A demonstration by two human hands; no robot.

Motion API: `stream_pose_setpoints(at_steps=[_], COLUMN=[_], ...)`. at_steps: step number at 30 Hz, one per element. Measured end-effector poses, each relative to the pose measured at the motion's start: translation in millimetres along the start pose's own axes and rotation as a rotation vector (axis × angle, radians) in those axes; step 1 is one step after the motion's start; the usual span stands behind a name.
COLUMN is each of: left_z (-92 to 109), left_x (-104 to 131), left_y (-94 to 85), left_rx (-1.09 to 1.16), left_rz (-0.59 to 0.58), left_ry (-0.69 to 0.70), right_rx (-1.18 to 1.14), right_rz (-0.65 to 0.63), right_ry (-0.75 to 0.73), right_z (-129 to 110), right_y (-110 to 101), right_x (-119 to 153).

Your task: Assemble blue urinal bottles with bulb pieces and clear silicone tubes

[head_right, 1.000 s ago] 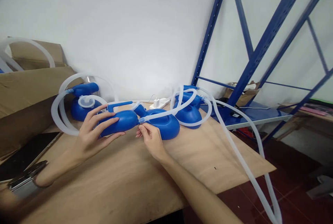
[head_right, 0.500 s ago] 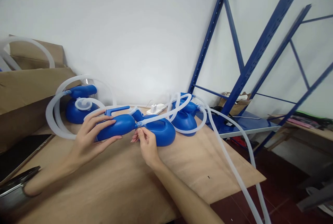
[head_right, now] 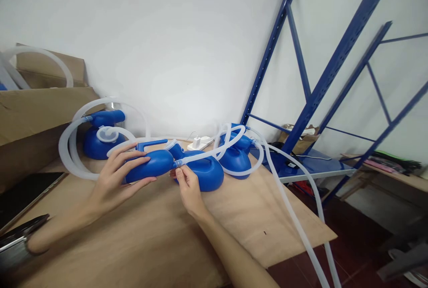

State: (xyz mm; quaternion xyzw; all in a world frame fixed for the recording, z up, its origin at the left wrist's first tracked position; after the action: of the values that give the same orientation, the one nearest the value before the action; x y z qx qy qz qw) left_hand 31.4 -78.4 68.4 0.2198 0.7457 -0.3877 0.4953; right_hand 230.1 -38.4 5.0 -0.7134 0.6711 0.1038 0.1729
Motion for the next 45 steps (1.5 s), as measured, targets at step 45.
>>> stream_pose_setpoints(at_steps=[45], left_z=[-24.0], left_x=[-3.9], left_y=[6.1], left_rx=[0.642], left_rz=[-0.047], left_ry=[-0.965], right_rx=[0.913], right_rz=[0.333], right_ry=[-0.153], right_z=[-10.4], right_y=[-105.7], right_x=[-27.4])
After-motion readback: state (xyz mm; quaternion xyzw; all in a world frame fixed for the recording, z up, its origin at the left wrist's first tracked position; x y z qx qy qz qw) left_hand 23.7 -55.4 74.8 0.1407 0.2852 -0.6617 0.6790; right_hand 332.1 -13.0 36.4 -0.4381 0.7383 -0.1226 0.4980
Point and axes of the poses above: each hand's wrist, its own x-axis away from the middle knuckle, its own y-axis out of the palm, z = x × y, the point moved 5 cm from there along -x, towards the middle knuckle, and after that the axes turned 7 degrees about y, right-handed, at the moved point
